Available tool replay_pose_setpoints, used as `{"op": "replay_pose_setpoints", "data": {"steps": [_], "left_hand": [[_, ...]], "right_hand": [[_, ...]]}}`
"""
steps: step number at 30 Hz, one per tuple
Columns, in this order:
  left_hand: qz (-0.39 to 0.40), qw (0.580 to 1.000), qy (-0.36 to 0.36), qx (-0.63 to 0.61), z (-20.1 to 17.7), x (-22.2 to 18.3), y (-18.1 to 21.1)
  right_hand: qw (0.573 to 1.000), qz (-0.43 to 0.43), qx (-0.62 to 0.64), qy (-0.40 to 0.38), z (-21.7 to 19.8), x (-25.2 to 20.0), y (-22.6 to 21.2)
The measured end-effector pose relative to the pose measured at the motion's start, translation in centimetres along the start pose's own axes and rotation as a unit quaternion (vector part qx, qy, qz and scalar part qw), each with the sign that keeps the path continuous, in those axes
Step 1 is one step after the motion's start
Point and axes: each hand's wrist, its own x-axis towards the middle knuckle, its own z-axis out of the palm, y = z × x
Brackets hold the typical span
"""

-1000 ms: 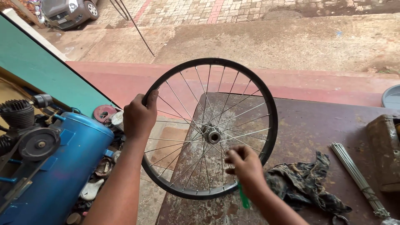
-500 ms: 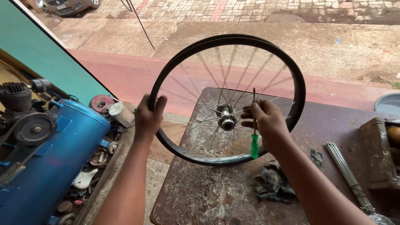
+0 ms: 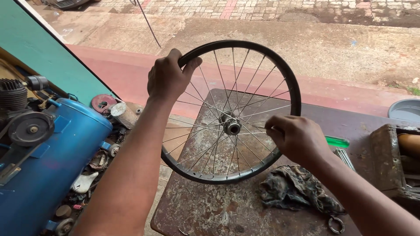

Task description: Repairing a bicycle wheel by cleaning the hub and applying grease.

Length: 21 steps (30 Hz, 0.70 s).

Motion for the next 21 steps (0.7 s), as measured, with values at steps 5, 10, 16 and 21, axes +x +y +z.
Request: {"op": "replay_pose_setpoints", "data": {"steps": [5, 10, 16, 21], "left_hand": [[-0.029, 0.999, -0.026, 0.000, -0.9, -0.3, 0.6], [-0.026, 1.000, -0.014, 0.002, -0.8, -0.3, 1.0], [-0.009, 1.000, -0.008, 0.001, -0.6, -0.1, 0.9], [-0.060, 0.998, -0.026, 0.014, -1.2, -0.7, 0.5]], "right_hand": [[0.989, -0.105, -0.097, -0.028, 1.0, 1.4, -1.4], [0.959, -0.175, -0.217, -0.050, 3.0, 2.5, -2.5], [0.911, -0.191, -0.331, -0.158, 2.2, 2.4, -5.8], [0.996, 0.010, -0.065, -0.058, 4.3, 1.3, -5.7]]}}
